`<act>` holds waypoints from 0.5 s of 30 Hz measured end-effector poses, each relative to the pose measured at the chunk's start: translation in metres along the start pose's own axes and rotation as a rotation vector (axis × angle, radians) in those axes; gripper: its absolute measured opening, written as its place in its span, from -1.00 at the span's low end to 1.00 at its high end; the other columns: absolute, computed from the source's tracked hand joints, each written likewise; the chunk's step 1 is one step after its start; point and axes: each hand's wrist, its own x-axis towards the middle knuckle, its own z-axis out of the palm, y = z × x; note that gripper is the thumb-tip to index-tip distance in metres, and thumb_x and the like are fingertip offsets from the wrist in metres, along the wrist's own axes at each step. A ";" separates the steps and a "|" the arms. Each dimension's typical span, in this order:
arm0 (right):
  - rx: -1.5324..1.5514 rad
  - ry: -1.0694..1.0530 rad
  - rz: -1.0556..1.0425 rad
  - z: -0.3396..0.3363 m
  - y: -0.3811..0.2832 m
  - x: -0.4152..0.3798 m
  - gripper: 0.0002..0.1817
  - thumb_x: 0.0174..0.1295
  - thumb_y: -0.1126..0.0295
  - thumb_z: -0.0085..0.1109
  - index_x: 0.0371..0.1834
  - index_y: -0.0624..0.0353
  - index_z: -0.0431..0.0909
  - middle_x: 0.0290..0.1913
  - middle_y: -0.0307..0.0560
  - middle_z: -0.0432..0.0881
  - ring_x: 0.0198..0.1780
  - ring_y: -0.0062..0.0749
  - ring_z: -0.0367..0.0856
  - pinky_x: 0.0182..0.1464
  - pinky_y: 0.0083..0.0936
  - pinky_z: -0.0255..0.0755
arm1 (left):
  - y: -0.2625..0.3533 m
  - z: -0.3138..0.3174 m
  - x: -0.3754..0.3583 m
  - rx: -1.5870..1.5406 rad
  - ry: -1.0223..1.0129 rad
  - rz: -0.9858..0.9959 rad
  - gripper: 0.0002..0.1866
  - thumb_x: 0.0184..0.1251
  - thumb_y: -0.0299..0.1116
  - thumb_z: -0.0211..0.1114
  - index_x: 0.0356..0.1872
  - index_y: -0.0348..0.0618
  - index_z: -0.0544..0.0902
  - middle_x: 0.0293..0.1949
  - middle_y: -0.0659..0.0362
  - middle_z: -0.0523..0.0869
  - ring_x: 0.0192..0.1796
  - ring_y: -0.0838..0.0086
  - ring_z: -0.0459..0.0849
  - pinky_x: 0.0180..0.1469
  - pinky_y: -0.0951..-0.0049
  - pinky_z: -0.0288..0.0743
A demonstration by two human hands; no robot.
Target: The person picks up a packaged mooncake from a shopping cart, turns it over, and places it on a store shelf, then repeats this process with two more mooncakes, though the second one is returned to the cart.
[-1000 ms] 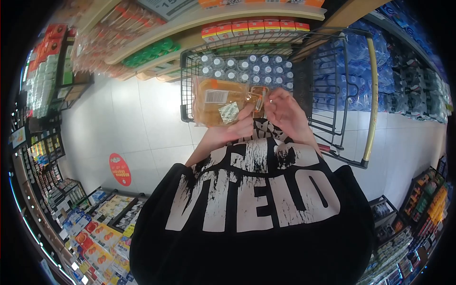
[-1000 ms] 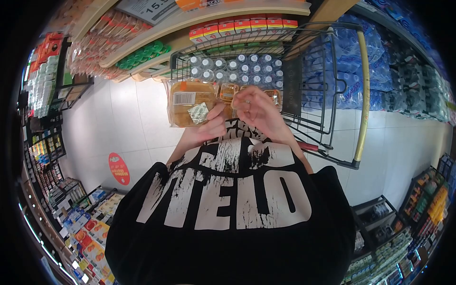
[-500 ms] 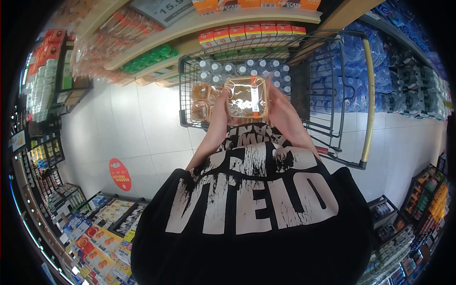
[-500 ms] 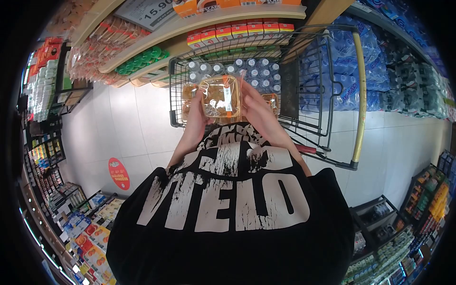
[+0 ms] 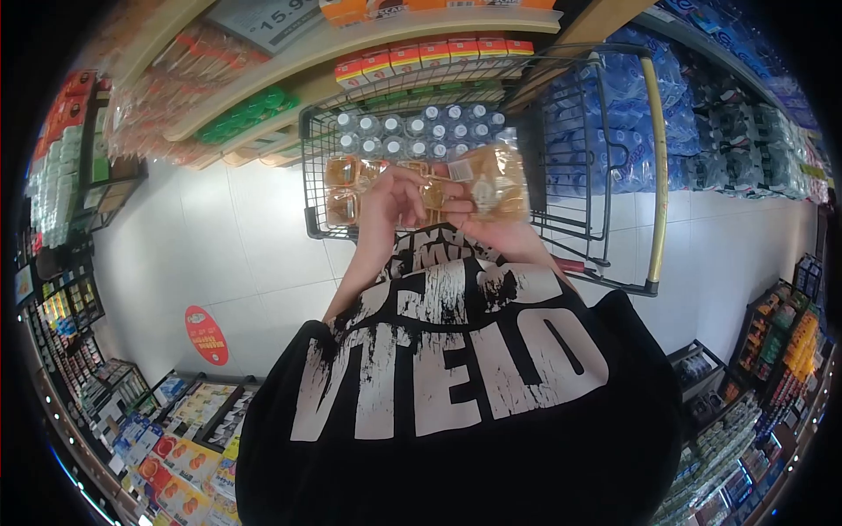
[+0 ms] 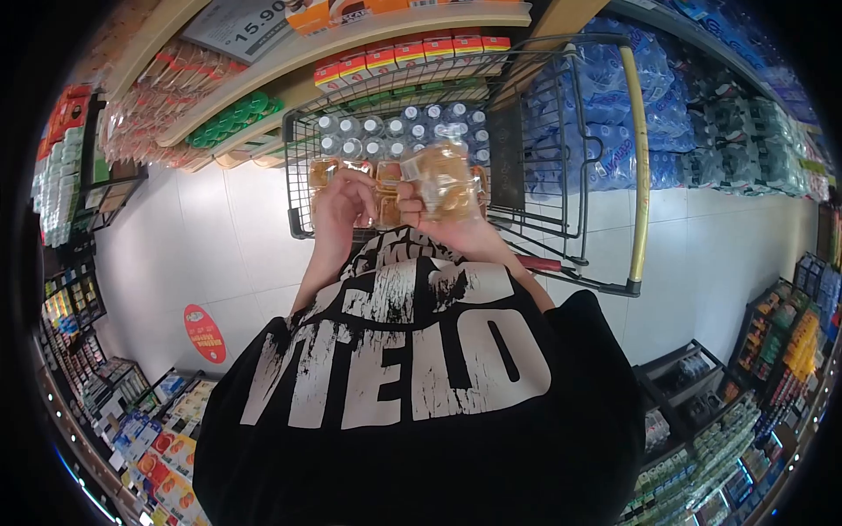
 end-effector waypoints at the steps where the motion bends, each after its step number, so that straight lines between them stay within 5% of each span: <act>1: 0.179 0.127 0.052 0.014 -0.001 -0.003 -0.65 0.29 0.27 -0.19 0.02 0.30 0.30 -0.46 -0.25 0.33 -0.51 -0.62 0.29 -0.44 -0.71 0.16 | 0.000 0.000 0.000 0.006 0.002 -0.009 -0.56 0.39 -0.05 -0.27 -0.30 -0.21 0.45 -0.67 0.23 0.45 -0.60 0.60 0.36 -0.54 0.61 0.11; 2: 0.176 0.131 0.046 0.012 -0.001 -0.005 -0.65 0.29 0.27 -0.19 0.02 0.30 0.30 -0.46 -0.25 0.33 -0.51 -0.62 0.29 -0.44 -0.71 0.16 | 0.000 -0.001 0.000 0.014 0.005 -0.017 -0.56 0.39 -0.06 -0.28 -0.30 -0.22 0.45 -0.66 0.24 0.45 -0.60 0.61 0.36 -0.54 0.62 0.12; 4: 0.376 -0.217 0.179 0.007 -0.002 -0.006 -0.75 0.31 0.31 -0.21 -0.14 0.28 0.31 -0.53 -0.29 0.21 -0.59 -0.66 0.22 -0.47 -0.72 0.13 | -0.001 -0.001 0.000 0.004 0.008 -0.039 -0.56 0.39 -0.06 -0.28 -0.31 -0.21 0.45 -0.65 0.24 0.46 -0.59 0.61 0.37 -0.53 0.63 0.12; 15: 0.075 -0.104 0.118 -0.002 -0.006 -0.007 -0.74 0.30 0.31 -0.19 -0.08 0.27 0.32 -0.51 -0.28 0.29 -0.56 -0.62 0.24 -0.47 -0.72 0.14 | -0.010 -0.005 0.003 -0.002 -0.017 -0.059 -0.57 0.36 -0.03 -0.24 -0.28 -0.18 0.45 -0.64 0.23 0.48 -0.62 0.62 0.33 -0.54 0.63 0.10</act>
